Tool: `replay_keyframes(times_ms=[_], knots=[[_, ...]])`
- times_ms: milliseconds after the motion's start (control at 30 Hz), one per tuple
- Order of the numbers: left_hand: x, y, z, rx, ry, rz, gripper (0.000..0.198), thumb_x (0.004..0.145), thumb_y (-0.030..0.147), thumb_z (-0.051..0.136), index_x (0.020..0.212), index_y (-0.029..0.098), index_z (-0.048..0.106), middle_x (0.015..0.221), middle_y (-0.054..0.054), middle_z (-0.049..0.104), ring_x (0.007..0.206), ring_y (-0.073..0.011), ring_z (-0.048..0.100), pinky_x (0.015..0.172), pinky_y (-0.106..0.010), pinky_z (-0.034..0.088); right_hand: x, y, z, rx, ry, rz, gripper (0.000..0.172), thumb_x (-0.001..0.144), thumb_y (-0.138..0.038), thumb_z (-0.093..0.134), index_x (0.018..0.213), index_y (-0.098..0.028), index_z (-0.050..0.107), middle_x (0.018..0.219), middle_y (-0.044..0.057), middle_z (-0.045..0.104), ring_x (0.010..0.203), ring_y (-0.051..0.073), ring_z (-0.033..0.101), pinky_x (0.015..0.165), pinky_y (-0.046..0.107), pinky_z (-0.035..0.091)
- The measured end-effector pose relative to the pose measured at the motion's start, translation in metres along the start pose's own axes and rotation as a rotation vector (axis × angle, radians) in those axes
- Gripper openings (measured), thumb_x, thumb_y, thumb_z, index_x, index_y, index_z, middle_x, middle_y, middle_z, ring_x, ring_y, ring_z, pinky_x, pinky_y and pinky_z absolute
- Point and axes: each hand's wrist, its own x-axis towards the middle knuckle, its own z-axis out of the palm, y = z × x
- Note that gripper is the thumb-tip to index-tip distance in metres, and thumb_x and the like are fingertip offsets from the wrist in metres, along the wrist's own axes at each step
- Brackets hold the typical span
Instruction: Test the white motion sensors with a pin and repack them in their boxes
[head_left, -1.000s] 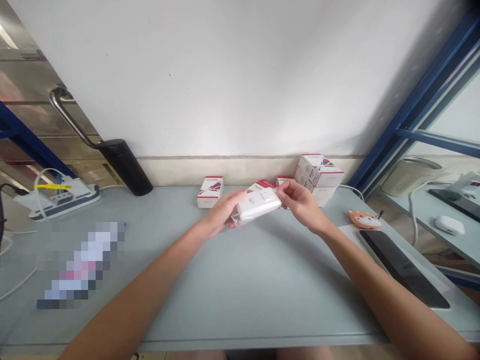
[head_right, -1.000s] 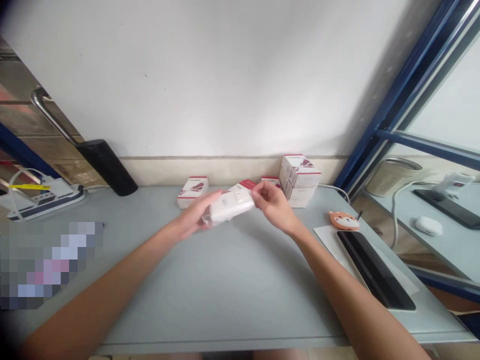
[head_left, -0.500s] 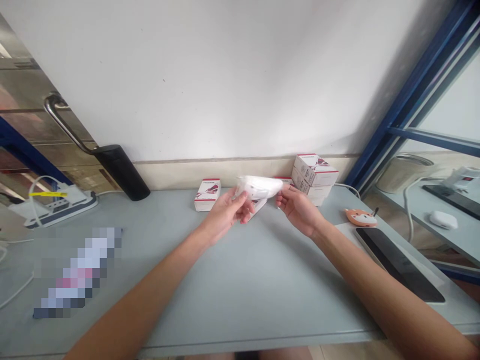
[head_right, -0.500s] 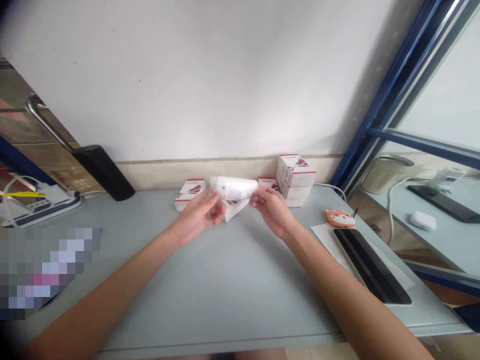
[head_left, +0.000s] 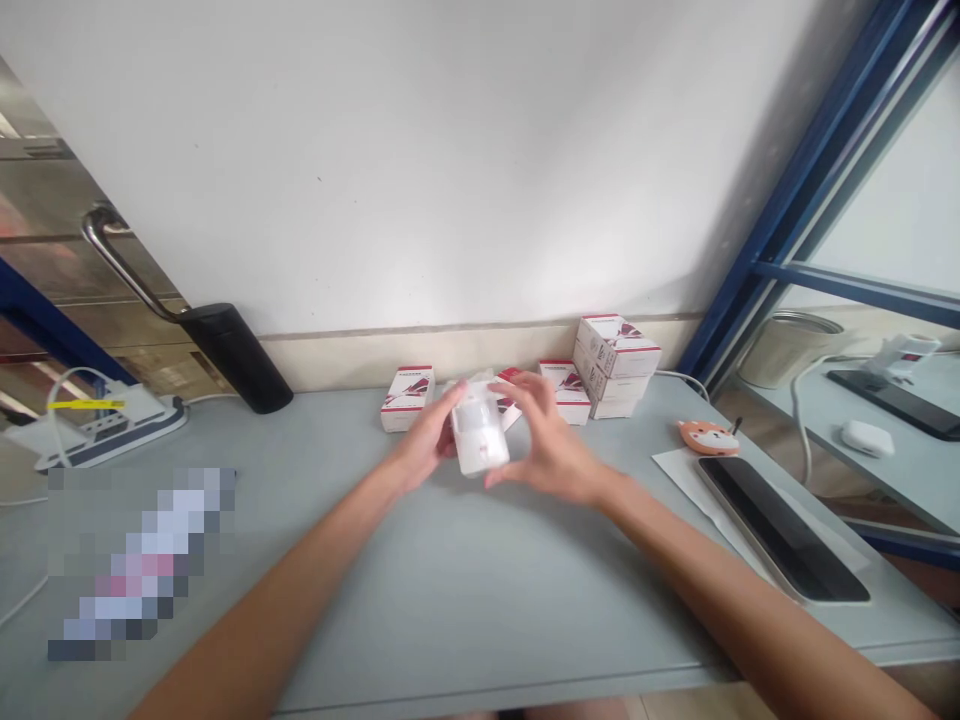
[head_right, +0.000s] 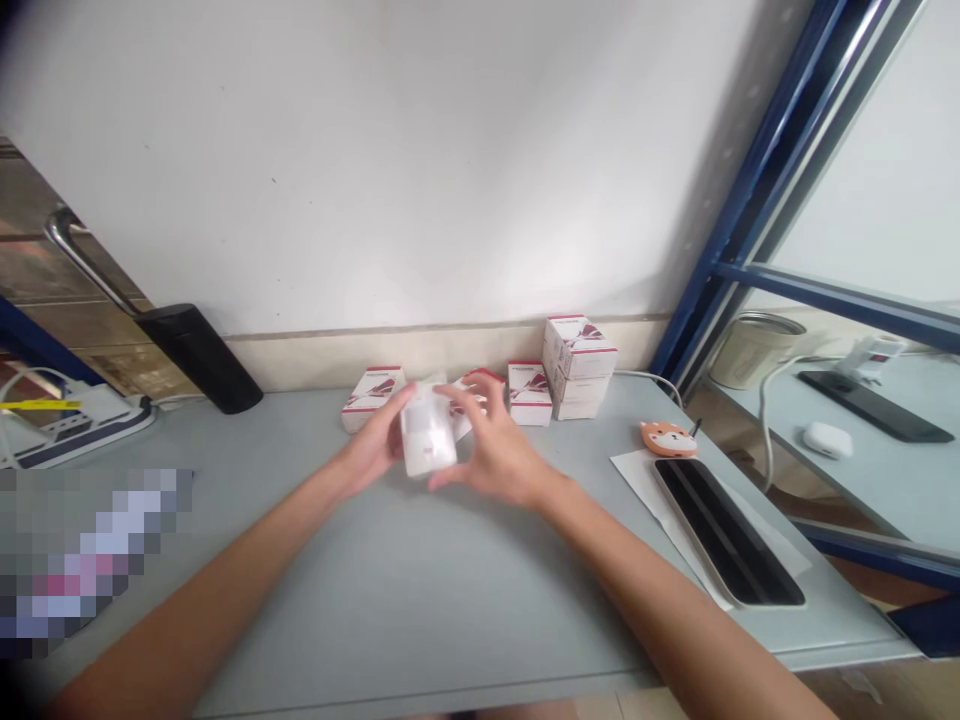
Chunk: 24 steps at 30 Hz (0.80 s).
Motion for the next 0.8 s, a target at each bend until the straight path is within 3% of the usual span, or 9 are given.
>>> replay_keyframes(times_ms=[100, 167, 267, 367, 433, 500, 567, 667, 800], knots=[[-0.005, -0.001, 0.005, 0.186, -0.017, 0.057, 0.048, 0.085, 0.068, 0.074, 0.086, 0.020, 0.070, 0.072, 0.000, 0.061, 0.063, -0.0137, 0.053, 0.053, -0.024, 0.037, -0.006, 0.003, 0.009, -0.221, -0.098, -0.160, 0.116, 0.078, -0.030, 0.090, 0.166, -0.046, 0.017, 0.169, 0.015, 0.020, 0.157, 0.043, 0.028, 0.117, 0.062, 0.045], [-0.008, 0.000, 0.008, 0.217, -0.052, 0.122, 0.047, 0.086, 0.067, 0.073, 0.092, 0.021, 0.073, 0.079, -0.002, 0.065, 0.070, -0.0170, 0.057, 0.059, -0.026, 0.042, -0.006, 0.003, 0.009, -0.269, -0.118, -0.172, 0.118, 0.079, -0.019, 0.084, 0.167, -0.048, 0.011, 0.172, 0.014, 0.017, 0.153, 0.043, 0.038, 0.113, 0.060, 0.050], [-0.010, 0.002, 0.011, 0.304, -0.056, 0.302, 0.050, 0.098, 0.068, 0.055, 0.104, 0.022, 0.074, 0.089, -0.005, 0.070, 0.079, -0.0214, 0.061, 0.071, -0.032, 0.049, -0.002, 0.000, -0.001, -0.276, -0.090, -0.096, 0.113, 0.080, -0.019, 0.082, 0.166, -0.050, 0.016, 0.173, 0.012, 0.017, 0.132, 0.039, 0.059, 0.095, 0.052, 0.062], [-0.009, -0.003, 0.013, 0.638, 0.090, 0.509, 0.047, 0.106, 0.058, 0.042, 0.119, 0.024, 0.072, 0.113, -0.009, 0.072, 0.107, -0.0277, 0.063, 0.097, -0.040, 0.049, 0.004, 0.001, -0.015, -0.269, 0.063, -0.013, 0.105, 0.081, -0.029, 0.083, 0.165, -0.046, 0.022, 0.171, 0.013, 0.021, 0.122, 0.036, 0.064, 0.086, 0.050, 0.065], [-0.008, -0.013, 0.012, 0.974, 0.158, 0.601, 0.042, 0.105, 0.052, 0.047, 0.133, 0.027, 0.067, 0.132, -0.010, 0.067, 0.130, -0.0324, 0.054, 0.114, -0.049, 0.040, 0.007, 0.005, -0.023, -0.276, 0.188, 0.045, 0.100, 0.082, -0.034, 0.083, 0.163, -0.045, 0.026, 0.169, 0.012, 0.023, 0.120, 0.035, 0.064, 0.086, 0.051, 0.065], [-0.005, -0.026, 0.009, 1.254, 0.150, 0.615, 0.046, 0.103, 0.049, 0.053, 0.144, 0.030, 0.061, 0.142, -0.012, 0.061, 0.139, -0.0364, 0.046, 0.119, -0.057, 0.035, 0.010, 0.012, -0.030, -0.272, 0.294, 0.090, 0.096, 0.083, -0.036, 0.082, 0.162, -0.044, 0.028, 0.167, 0.012, 0.023, 0.122, 0.034, 0.064, 0.090, 0.052, 0.065], [-0.003, -0.037, 0.006, 1.405, 0.130, 0.599, 0.050, 0.102, 0.045, 0.055, 0.150, 0.031, 0.056, 0.147, -0.015, 0.056, 0.137, -0.0387, 0.048, 0.117, -0.062, 0.036, 0.011, 0.020, -0.034, -0.254, 0.380, 0.122, 0.094, 0.083, -0.037, 0.083, 0.161, -0.042, 0.030, 0.166, 0.012, 0.023, 0.128, 0.034, 0.061, 0.094, 0.052, 0.064], [-0.001, -0.038, 0.004, 1.404, 0.166, 0.624, 0.048, 0.101, 0.038, 0.052, 0.148, 0.031, 0.058, 0.147, -0.014, 0.058, 0.133, -0.0383, 0.053, 0.114, -0.060, 0.038, 0.011, 0.028, -0.038, -0.249, 0.453, 0.176, 0.093, 0.081, -0.039, 0.084, 0.159, -0.040, 0.033, 0.166, 0.014, 0.023, 0.128, 0.035, 0.061, 0.090, 0.052, 0.065], [-0.003, -0.015, 0.007, 0.900, 0.356, 0.552, 0.041, 0.097, 0.039, 0.052, 0.133, 0.025, 0.065, 0.131, -0.009, 0.071, 0.120, -0.0322, 0.063, 0.103, -0.045, 0.050, 0.012, 0.029, -0.042, -0.208, 0.520, 0.228, 0.086, 0.080, -0.045, 0.084, 0.153, -0.036, 0.039, 0.163, 0.016, 0.025, 0.113, 0.031, 0.067, 0.084, 0.052, 0.066]])
